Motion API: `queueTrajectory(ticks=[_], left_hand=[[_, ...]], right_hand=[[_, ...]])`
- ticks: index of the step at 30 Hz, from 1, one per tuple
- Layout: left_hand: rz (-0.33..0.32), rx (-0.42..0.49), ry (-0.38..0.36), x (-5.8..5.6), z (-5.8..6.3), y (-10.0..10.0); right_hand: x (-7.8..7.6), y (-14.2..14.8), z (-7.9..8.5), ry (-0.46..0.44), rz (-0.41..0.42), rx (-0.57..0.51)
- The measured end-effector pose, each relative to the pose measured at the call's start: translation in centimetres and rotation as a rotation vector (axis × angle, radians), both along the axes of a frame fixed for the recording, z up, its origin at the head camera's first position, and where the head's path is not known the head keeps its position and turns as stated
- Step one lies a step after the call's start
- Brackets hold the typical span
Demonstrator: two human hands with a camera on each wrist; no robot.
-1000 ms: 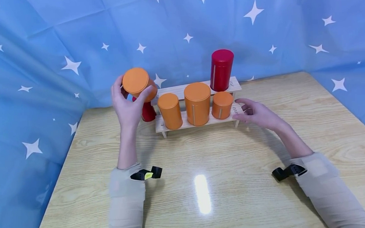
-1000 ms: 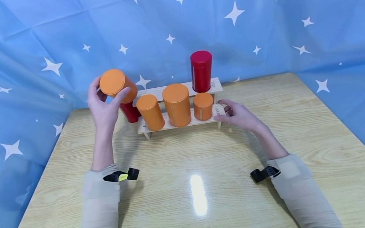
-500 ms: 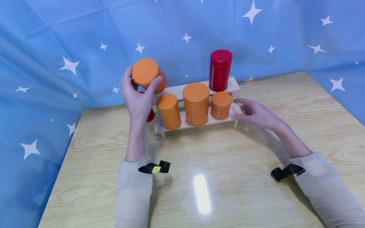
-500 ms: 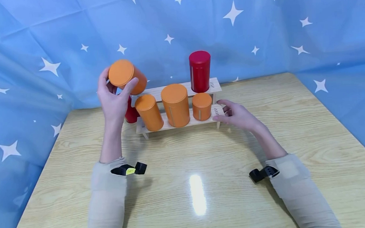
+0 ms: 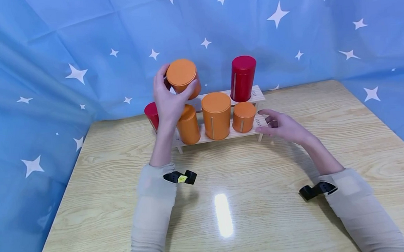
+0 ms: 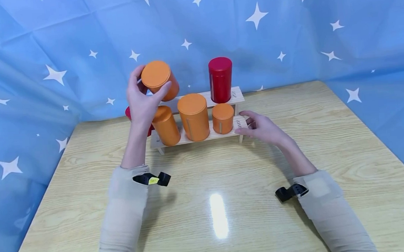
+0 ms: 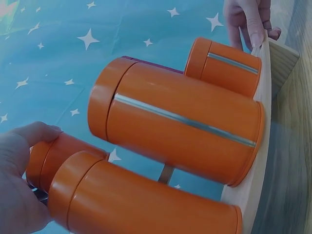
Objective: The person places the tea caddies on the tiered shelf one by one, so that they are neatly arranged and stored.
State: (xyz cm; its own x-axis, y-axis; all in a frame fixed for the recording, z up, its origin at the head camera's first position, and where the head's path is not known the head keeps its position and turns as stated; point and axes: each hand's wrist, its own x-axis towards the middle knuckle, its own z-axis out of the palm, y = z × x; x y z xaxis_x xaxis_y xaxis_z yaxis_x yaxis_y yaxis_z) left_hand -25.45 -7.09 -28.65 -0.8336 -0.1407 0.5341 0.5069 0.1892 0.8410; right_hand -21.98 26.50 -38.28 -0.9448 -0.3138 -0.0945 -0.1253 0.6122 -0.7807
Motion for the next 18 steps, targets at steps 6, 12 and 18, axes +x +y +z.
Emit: queueTrajectory(ticks=[6,12,18], left_hand=[[-0.030,-0.031,-0.054,-0.7,0.3,0.7],[-0.049,-0.072,-0.055,-1.3,0.8,1.5],[-0.091,-0.077,-0.096,-1.8,1.2,2.6]], right_hand=[[0.0,-0.1,0.0,0.004,0.002,0.001],[0.0,-0.1,0.0,0.003,0.003,-0.003],[0.0,0.0,-0.1,0.008,0.004,0.006]])
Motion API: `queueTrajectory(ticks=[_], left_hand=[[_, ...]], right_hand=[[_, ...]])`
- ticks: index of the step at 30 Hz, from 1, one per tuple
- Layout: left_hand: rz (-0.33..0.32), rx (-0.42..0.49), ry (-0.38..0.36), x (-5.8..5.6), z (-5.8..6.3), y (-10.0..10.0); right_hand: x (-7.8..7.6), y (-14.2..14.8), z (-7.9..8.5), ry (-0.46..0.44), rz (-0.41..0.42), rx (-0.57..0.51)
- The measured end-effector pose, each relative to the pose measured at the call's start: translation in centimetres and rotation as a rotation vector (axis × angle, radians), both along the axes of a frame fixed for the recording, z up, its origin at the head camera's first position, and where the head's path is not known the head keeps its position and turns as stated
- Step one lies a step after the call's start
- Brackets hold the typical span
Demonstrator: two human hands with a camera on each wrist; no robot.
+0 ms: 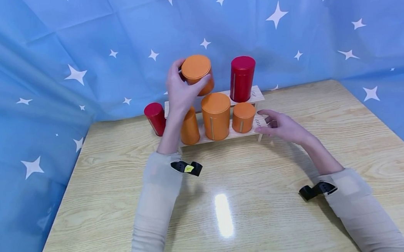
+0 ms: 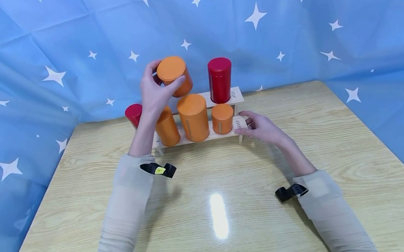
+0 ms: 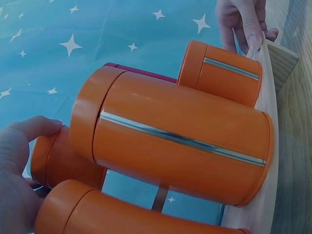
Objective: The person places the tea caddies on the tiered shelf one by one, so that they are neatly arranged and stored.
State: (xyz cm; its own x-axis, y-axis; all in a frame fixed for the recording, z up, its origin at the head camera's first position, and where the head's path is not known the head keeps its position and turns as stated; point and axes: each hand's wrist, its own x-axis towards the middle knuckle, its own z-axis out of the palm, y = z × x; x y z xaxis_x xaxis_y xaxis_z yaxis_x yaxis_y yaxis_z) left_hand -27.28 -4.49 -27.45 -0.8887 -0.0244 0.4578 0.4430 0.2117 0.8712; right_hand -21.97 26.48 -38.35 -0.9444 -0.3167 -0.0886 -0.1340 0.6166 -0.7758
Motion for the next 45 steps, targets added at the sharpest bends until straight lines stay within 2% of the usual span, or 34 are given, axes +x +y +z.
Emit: queueTrajectory(ticks=[7,16,23,26,32,45], left_hand=[[0.000,-0.098,-0.074,-0.24,-0.37,0.49],[-0.099,-0.189,-0.207,-0.64,-0.55,0.67],[-0.124,-0.187,-0.283,-0.74,-0.72,0.79],[-0.128,-0.213,-0.311,-0.78,-0.73,0.79],[-0.134,-0.289,-0.321,-0.83,-0.69,0.77],[-0.188,-0.273,-0.330,-1.00,-0.72,0.86]], right_hand=[[-0.06,-0.12,0.09,-0.008,0.005,-0.008],[-0.21,0.07,0.12,-0.002,0.002,-0.009],[-0.23,0.09,-0.04,-0.004,0.004,-0.006],[-0.21,0.06,-0.04,-0.005,0.001,0.000],[-0.16,-0.01,0.04,-0.008,-0.001,0.001],[-0.14,0.01,0.00,-0.005,0.003,0.000]])
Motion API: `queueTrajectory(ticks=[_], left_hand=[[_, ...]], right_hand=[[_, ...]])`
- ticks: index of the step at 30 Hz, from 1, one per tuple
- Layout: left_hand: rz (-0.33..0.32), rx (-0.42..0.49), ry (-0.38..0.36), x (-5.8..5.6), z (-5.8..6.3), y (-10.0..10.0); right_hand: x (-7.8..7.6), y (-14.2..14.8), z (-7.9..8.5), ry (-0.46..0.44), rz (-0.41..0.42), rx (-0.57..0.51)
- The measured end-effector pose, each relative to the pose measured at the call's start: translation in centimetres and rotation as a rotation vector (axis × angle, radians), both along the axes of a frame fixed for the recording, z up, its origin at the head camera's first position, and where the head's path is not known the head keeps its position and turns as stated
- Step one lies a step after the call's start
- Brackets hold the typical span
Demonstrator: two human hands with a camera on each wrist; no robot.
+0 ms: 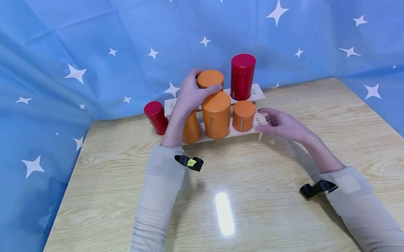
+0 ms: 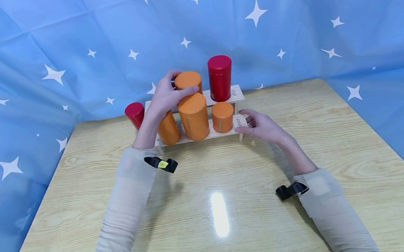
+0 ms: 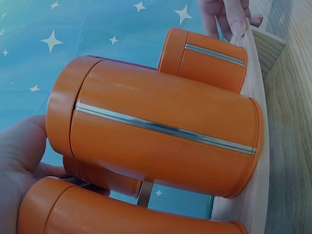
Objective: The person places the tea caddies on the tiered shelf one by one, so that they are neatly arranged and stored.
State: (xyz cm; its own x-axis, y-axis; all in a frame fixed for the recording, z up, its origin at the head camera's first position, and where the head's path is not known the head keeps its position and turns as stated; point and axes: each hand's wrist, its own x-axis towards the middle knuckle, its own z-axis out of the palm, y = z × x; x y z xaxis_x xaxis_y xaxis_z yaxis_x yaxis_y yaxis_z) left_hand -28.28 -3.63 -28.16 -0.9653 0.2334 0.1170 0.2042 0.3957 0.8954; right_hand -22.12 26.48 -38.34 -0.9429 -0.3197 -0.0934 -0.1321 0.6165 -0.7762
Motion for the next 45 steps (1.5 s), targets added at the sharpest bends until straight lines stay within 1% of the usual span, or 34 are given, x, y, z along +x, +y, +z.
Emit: queueTrajectory(ticks=[4,9,16,19,22,25,28,33,41,45], left_hand=[[-0.001,-0.027,-0.010,0.1,0.1,0.0],[-0.027,-0.069,0.011,0.2,0.1,-0.1],[-0.063,-0.068,0.022,0.0,0.0,0.1],[-0.068,-0.066,0.026,-0.1,0.0,0.1],[-0.059,-0.065,0.020,-0.1,0.0,0.1],[-0.034,-0.052,0.026,-0.1,0.1,0.1],[0.006,-0.031,0.051,0.0,0.2,0.1],[0.052,-0.006,0.128,0.4,0.4,0.0],[0.066,0.044,0.257,1.4,1.3,-1.0],[0.067,0.071,0.295,2.0,1.5,-2.0]], right_hand=[[0.0,0.0,0.0,-0.001,-0.001,0.002],[-0.1,0.0,0.0,-0.002,-0.001,0.004],[0.0,0.0,0.0,0.000,-0.027,-0.009],[0.0,0.0,0.1,0.000,-0.022,-0.003],[0.0,0.0,0.1,0.000,-0.015,0.001],[-0.1,0.0,0.1,-0.007,-0.011,0.000],[-0.1,0.0,0.1,-0.016,-0.009,-0.004],[0.0,0.0,-0.1,-0.011,-0.007,-0.007],[0.0,0.0,-0.2,-0.002,-0.004,-0.010],[0.0,0.0,-0.1,-0.002,-0.007,-0.013]])
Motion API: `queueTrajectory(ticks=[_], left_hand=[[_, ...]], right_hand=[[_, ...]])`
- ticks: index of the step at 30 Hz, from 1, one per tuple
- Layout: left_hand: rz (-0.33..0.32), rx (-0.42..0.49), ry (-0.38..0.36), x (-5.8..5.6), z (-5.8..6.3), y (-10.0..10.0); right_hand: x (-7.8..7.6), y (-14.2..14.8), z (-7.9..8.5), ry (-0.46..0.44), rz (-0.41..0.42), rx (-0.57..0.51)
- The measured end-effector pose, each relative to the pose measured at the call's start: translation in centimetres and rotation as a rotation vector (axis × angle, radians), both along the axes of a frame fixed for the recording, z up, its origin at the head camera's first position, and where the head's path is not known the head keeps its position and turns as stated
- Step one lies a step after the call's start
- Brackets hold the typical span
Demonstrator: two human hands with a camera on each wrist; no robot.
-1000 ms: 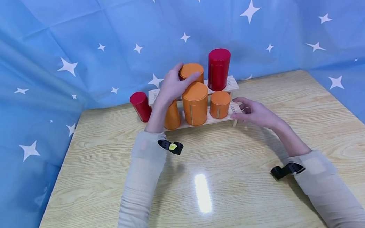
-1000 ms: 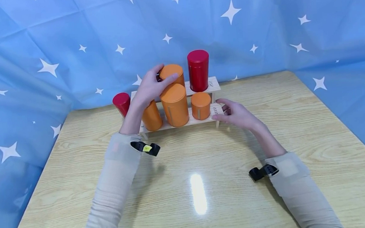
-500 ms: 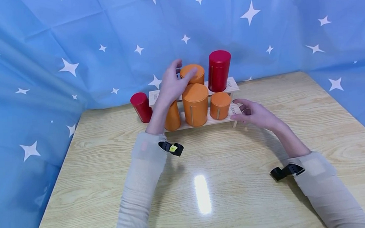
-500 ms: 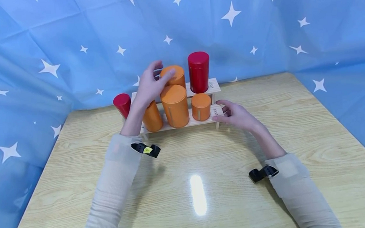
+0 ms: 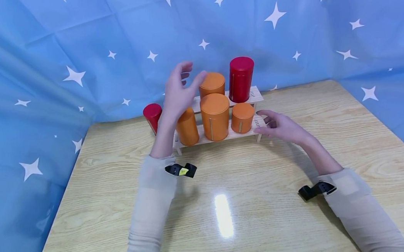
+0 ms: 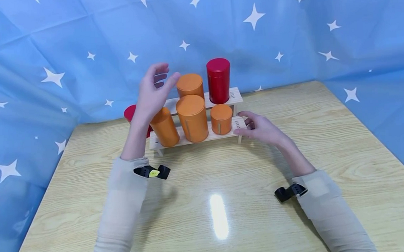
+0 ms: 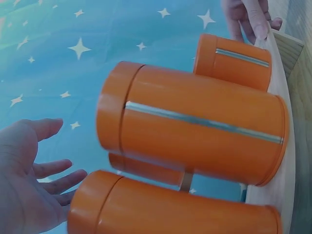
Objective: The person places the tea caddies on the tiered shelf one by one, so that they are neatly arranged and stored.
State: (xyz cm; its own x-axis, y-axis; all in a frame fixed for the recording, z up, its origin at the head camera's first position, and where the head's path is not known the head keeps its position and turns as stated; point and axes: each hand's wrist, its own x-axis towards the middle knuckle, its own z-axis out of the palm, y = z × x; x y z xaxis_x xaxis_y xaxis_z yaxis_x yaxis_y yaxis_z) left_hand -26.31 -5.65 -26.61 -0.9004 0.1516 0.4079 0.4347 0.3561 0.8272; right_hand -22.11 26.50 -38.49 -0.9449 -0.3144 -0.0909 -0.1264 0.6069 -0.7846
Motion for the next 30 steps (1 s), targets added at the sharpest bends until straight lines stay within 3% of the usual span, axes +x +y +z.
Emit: queueTrajectory(ticks=[10,20,30], left_hand=[[0.056,0.042,0.020,1.1,-0.3,-3.2],[0.112,0.122,-0.004,1.3,-1.9,-6.7],[0.197,0.099,-0.032,1.3,-3.5,-9.7]], right_hand=[[0.0,0.0,0.0,0.007,0.009,-0.004],[0.0,0.1,0.0,0.005,0.010,-0.011],[0.0,0.0,0.0,0.010,0.008,0.009]])
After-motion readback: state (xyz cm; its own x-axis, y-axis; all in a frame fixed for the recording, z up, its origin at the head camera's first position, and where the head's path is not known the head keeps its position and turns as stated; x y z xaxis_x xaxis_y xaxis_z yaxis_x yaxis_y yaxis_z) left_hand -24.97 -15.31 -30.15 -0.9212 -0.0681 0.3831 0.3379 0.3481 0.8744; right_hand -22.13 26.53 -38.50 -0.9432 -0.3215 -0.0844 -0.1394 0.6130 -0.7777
